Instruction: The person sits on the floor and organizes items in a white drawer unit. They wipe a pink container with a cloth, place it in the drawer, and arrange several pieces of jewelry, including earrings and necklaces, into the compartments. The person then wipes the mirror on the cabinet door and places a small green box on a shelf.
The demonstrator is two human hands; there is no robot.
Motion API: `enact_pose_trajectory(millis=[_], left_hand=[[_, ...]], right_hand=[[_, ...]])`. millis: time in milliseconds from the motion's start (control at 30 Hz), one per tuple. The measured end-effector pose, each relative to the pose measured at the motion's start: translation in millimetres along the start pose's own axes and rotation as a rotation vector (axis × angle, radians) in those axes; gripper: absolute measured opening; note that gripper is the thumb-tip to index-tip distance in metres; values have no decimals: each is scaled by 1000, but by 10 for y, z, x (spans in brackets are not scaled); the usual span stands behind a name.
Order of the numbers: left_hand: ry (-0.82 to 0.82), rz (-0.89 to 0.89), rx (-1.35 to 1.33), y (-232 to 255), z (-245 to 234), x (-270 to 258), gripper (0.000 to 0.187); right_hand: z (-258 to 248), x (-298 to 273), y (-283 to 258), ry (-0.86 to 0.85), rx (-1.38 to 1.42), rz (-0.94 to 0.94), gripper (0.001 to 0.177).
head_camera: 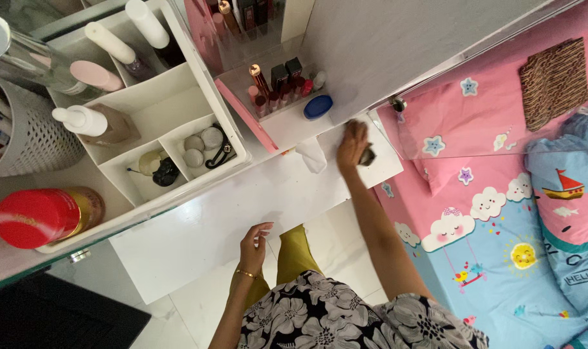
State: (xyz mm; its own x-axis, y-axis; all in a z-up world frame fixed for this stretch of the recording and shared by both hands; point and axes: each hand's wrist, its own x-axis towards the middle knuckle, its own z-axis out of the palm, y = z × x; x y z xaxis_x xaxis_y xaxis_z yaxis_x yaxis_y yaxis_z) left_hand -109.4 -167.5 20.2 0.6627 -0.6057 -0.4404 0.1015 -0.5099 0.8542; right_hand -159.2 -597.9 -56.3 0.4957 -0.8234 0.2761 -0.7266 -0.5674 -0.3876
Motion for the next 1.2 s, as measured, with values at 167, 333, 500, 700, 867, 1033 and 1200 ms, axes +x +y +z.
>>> enact_pose_trajectory(millis=[167,333,500,700,867,1033,1200], left_hand=[[-5,36,-5,85,-78,-1,46],[-16,73,22,150,-337,-129,48],[-28,124,32,222,-650,-297,27],[23,472,183,573,-829,-544,53],[-402,-409,-245,999,-547,-609,92],[-467,-144,-342,1345,-151,-516,88],[-520,180,-456,1965,-17,-323,61]], right_hand=[[-88,-1132,-871,-65,94,-169,55],[-674,-2283,-1742,-368,197,-285,72],[-1287,-2817,-2118,-597,414,-259,47],[-1731,-2661,-2207,-939,885,467,41],[-2046,-2512,-2143,-733,1060,805,53],[-2641,-2304,-2048,-468,1056,625,63],[-3530,-1789,-2276,-270,894,205,71]])
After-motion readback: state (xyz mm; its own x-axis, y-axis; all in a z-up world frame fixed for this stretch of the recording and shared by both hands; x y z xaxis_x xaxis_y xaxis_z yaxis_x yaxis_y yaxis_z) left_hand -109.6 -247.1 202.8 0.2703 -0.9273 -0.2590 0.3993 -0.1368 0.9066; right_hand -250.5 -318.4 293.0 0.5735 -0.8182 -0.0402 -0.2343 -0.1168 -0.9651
